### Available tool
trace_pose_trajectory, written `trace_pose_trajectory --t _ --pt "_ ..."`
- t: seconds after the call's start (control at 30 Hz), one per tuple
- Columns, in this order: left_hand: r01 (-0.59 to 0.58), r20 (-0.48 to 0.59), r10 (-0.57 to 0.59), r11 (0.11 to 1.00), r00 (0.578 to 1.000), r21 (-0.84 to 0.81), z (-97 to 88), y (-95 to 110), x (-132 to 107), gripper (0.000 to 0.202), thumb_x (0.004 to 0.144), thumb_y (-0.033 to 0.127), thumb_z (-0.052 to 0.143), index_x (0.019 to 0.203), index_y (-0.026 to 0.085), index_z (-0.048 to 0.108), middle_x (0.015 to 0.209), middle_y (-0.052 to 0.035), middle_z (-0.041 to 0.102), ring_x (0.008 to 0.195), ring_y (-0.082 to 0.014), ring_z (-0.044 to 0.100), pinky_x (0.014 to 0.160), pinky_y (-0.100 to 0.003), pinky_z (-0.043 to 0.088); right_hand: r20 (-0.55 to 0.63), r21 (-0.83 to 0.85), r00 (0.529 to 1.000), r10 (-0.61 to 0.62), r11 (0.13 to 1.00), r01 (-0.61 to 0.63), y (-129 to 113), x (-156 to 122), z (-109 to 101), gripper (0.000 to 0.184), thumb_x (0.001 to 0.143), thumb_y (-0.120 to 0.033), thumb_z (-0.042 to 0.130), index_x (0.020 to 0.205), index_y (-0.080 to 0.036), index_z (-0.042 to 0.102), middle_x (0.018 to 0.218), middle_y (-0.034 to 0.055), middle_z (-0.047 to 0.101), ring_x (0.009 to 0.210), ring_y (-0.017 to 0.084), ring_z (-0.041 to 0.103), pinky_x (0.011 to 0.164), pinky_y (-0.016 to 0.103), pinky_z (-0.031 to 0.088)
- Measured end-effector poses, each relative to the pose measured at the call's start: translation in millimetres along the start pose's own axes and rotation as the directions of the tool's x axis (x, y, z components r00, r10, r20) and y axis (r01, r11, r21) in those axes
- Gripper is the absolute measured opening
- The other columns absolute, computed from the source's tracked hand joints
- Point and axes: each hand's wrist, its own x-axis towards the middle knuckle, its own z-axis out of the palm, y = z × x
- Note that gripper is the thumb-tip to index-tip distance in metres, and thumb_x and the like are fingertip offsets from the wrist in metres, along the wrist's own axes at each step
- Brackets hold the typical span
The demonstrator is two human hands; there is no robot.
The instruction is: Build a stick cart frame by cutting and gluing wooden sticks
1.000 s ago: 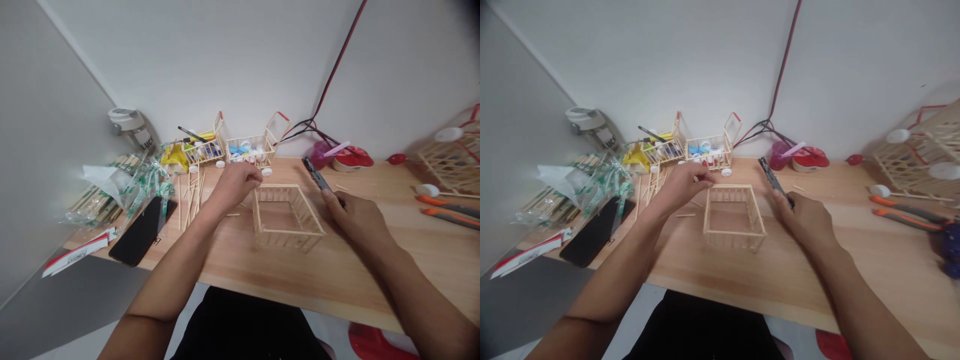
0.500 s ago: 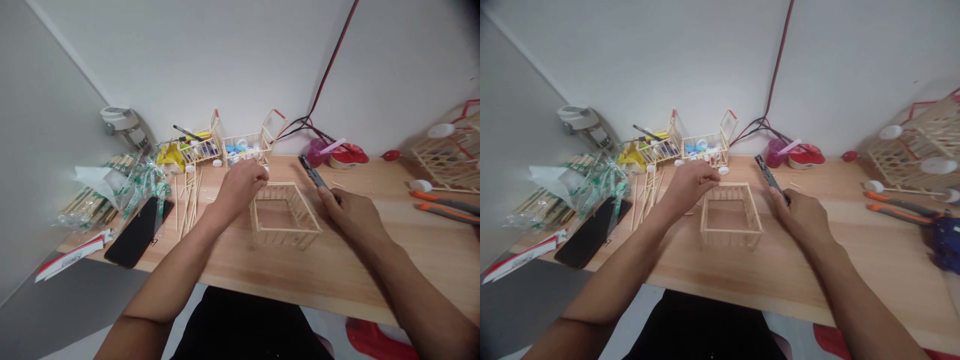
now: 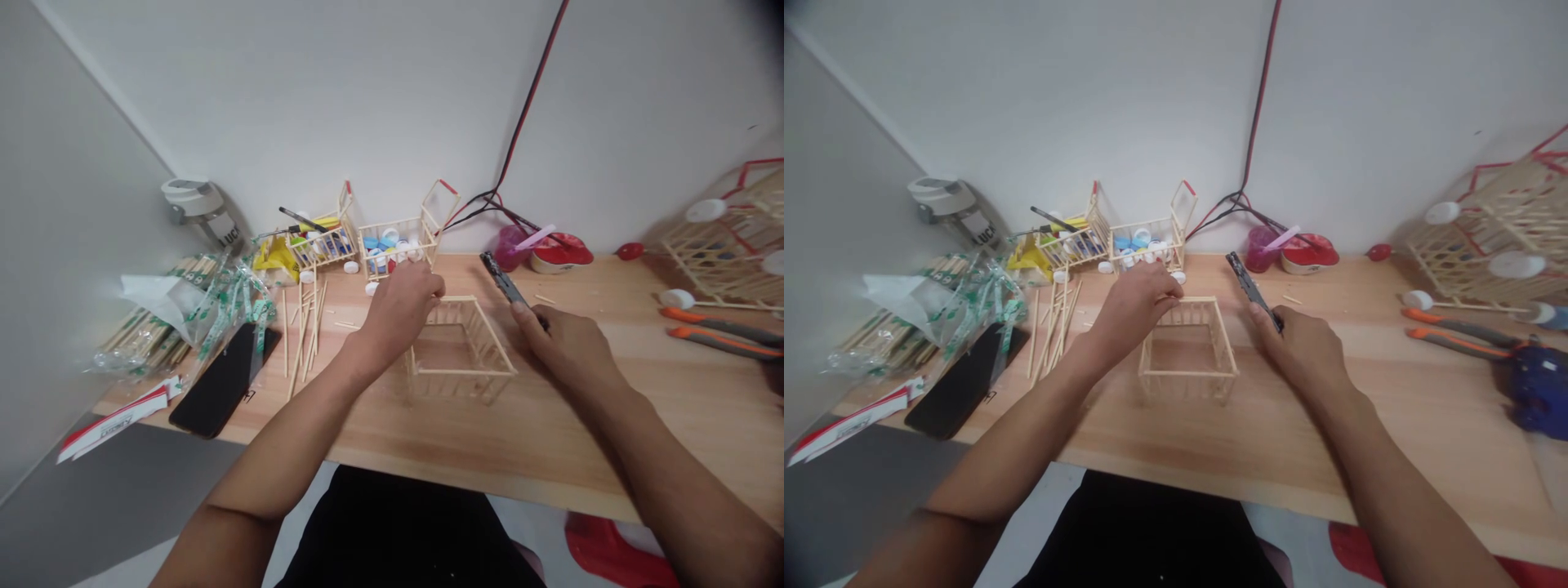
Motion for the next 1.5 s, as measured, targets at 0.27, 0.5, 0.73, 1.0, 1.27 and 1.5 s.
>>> trace_pose_trajectory --t 0.27,0.5,0.73,1.0,1.27,1.5 --pt "0.017 0.019 -0.018 0.999 1.0 0.026 0.6 -0.7 -0.3 0.017 0.091 0.012 0.056 0.083 0.016 0.07 0.094 -0.0066 0.068 0.098 -0.0207 0.058 0.088 -0.035 0.045 -0.006 -0.008 1.0 -0.006 1.0 0.006 2.2 0.2 0.7 0.057 0.093 -0.07 0.024 0.065 -0.026 0.047 0.067 0.0083 0.059 0.066 0.025 0.05 0.06 0.036 0.032" --pt "0.019 0.018 -0.019 0.999 1.0 0.044 3.7 -0.6 -0.9 0.021 0.092 0.013 0.053 0.082 0.016 0.07 0.092 -0.0058 0.068 0.096 -0.0198 0.058 0.084 -0.034 0.044 0.005 -0.001 1.0 -0.011 1.0 0.011 1.1 0.2 0.0 0.057 0.092 -0.072 0.024 0.063 -0.027 0.044 0.066 0.008 0.058 0.066 0.025 0.05 0.061 0.036 0.032" --pt "0.012 0.004 -0.012 0.998 1.0 0.058 8.2 -1.2 -2.4 0.024 0.094 0.014 0.049 0.08 0.017 0.069 0.089 -0.0048 0.067 0.093 -0.0195 0.058 0.081 -0.033 0.043 0.007 -0.002 1.0 -0.003 1.0 0.003 1.9 1.0 0.5 0.057 0.092 -0.071 0.024 0.065 -0.027 0.048 0.068 0.0091 0.06 0.067 0.026 0.051 0.06 0.036 0.032" --pt "-0.014 -0.025 0.017 0.993 1.0 0.118 14.7 -3.7 -3.5 0.024 0.094 0.014 0.047 0.079 0.018 0.066 0.088 -0.0051 0.066 0.09 -0.0204 0.057 0.075 -0.033 0.041 -0.005 0.0 1.0 -0.017 1.0 0.017 1.2 0.8 1.0 0.057 0.092 -0.071 0.024 0.064 -0.027 0.048 0.067 0.0095 0.059 0.066 0.026 0.052 0.06 0.037 0.033" --pt "-0.002 0.021 0.0 0.992 1.0 0.125 3.0 5.1 -1.8 0.022 0.095 0.013 0.045 0.082 0.016 0.063 0.094 -0.0061 0.066 0.093 -0.0206 0.055 0.078 -0.033 0.041 0.013 -0.001 1.0 0.0 1.0 0.0 -0.3 -0.7 -1.0 0.058 0.092 -0.072 0.024 0.063 -0.027 0.045 0.067 0.0092 0.06 0.066 0.026 0.053 0.06 0.037 0.034" --pt "0.029 0.039 -0.034 0.993 0.999 0.118 -3.0 7.4 -4.1 0.021 0.095 0.014 0.045 0.085 0.017 0.063 0.092 -0.0056 0.066 0.092 -0.0212 0.054 0.077 -0.034 0.04 0.005 -0.01 1.0 -0.004 1.0 0.004 1.6 1.8 1.2 0.059 0.092 -0.073 0.023 0.065 -0.027 0.048 0.068 0.0096 0.061 0.066 0.026 0.053 0.06 0.037 0.034"
